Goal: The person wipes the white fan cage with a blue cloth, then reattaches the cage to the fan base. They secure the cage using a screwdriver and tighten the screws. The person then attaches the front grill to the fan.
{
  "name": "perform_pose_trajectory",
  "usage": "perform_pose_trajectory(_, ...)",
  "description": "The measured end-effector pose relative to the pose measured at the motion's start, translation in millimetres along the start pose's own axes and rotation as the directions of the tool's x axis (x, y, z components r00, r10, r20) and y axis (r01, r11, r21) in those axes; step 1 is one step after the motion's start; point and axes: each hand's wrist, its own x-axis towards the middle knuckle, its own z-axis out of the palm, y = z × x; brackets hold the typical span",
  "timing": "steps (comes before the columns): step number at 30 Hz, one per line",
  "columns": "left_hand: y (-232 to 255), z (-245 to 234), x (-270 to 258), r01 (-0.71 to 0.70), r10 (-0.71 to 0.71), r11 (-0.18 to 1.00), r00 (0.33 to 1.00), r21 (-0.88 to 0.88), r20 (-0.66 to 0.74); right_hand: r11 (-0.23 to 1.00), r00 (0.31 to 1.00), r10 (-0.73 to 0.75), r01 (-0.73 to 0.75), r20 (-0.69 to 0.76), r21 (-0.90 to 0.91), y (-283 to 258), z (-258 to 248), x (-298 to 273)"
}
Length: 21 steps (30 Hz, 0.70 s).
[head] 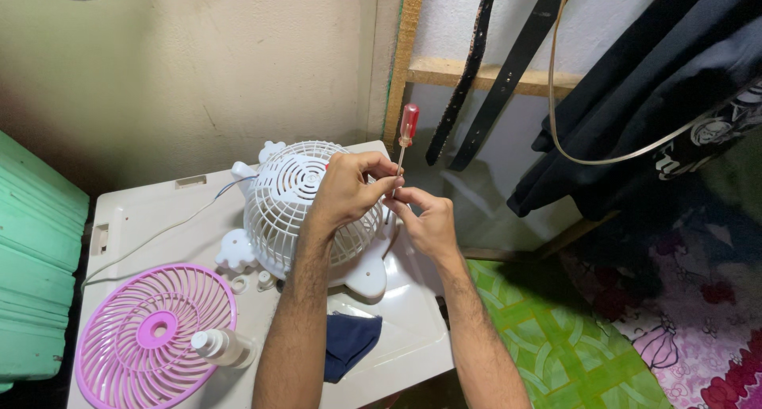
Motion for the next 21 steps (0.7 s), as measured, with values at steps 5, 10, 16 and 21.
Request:
perform_pose_trajectory(5, 3, -2, -1, 0.022, -0.022, 1.000, 0.999, 0.004, 0.025, 0.998, 1.000, -0.013, 0.012, -0.014, -0.064, -7, -1, 2)
perform_pose_trajectory(10, 4, -1, -1, 0.002, -0.004, 0.995, 1.000, 0.097, 0.014, 0.994, 0.997, -0.065, 0.060, -0.048, -0.094, -8, 4, 2)
perform_pose_trajectory(16, 3, 4, -1, 0.032, -0.029, 0.998, 0.998, 0.051, -0.059, 0.987, 0.994, -0.076, 0.065, -0.076, -0.144, -5, 9, 3)
perform_pose_trajectory(21, -1, 4, -1, 0.078, -0.078, 0.997, 0.995, -0.001, -0.063, 0.997, 0.994, -0.053, 0.047, -0.091, -0.058, -1, 14, -2)
